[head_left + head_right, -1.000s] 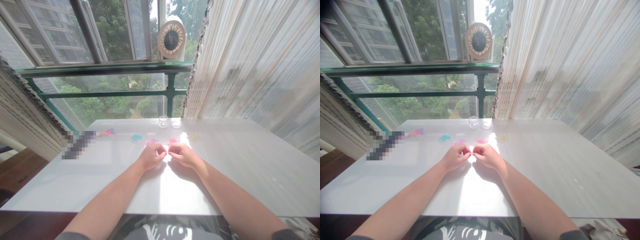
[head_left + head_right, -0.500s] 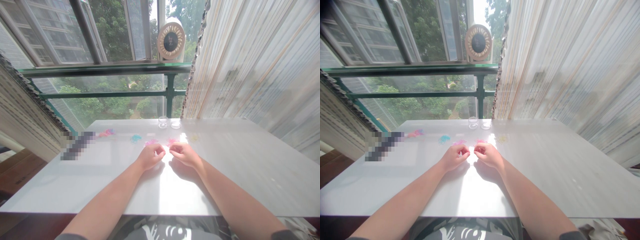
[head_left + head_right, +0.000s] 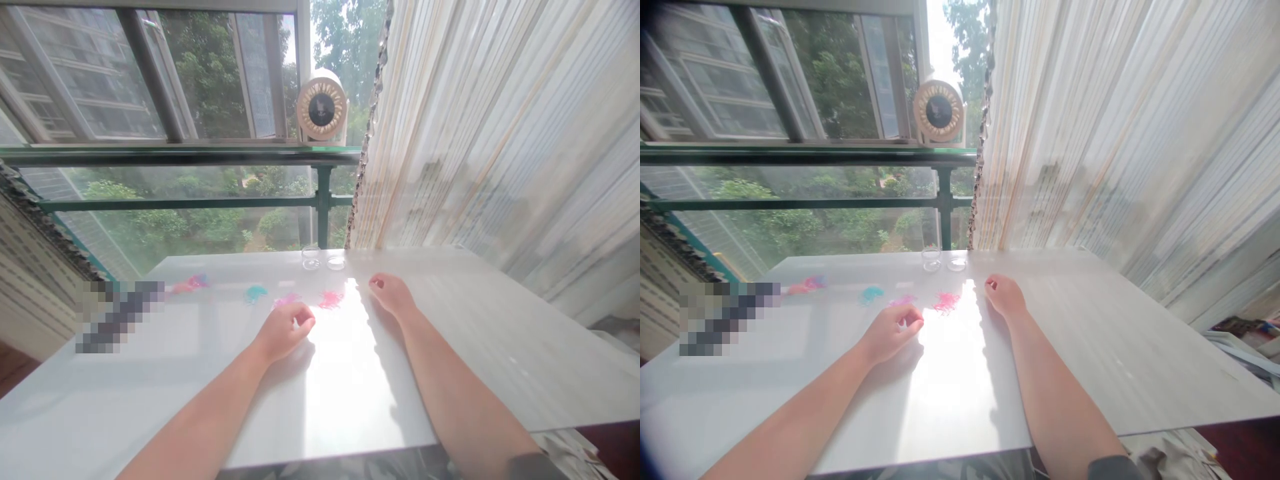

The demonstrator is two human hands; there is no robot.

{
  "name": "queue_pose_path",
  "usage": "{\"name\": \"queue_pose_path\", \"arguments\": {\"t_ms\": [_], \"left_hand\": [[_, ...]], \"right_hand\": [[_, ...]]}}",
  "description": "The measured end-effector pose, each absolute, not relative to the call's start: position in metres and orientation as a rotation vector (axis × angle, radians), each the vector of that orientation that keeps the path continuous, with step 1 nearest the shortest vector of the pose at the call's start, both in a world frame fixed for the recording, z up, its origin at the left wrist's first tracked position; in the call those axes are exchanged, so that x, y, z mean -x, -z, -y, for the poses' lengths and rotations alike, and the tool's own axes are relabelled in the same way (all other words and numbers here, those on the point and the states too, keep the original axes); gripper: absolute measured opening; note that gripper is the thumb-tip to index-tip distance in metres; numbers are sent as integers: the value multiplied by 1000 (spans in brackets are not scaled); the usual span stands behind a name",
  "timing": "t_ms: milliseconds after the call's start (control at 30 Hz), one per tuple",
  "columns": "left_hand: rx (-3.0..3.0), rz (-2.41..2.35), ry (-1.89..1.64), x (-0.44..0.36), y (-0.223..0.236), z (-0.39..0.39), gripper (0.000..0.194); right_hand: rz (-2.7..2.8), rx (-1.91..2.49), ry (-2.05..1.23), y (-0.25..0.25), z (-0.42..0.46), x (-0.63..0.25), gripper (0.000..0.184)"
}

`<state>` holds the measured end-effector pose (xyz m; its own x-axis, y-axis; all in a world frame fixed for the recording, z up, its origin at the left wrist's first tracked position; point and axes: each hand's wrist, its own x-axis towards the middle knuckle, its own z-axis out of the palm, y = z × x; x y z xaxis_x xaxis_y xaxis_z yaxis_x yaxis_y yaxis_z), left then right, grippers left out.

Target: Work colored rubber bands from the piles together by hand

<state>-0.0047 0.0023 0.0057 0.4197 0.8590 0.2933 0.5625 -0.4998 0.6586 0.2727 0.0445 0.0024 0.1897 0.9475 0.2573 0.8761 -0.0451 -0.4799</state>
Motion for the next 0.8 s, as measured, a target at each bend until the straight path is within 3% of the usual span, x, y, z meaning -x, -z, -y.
{"name": "queue_pose_path", "arguments": {"t_ms": [800], "left_hand": [[-2236, -1185, -880, 7, -7, -4, 17]], "right_hand": [[1546, 2085, -191, 12, -55, -300, 35]]}}
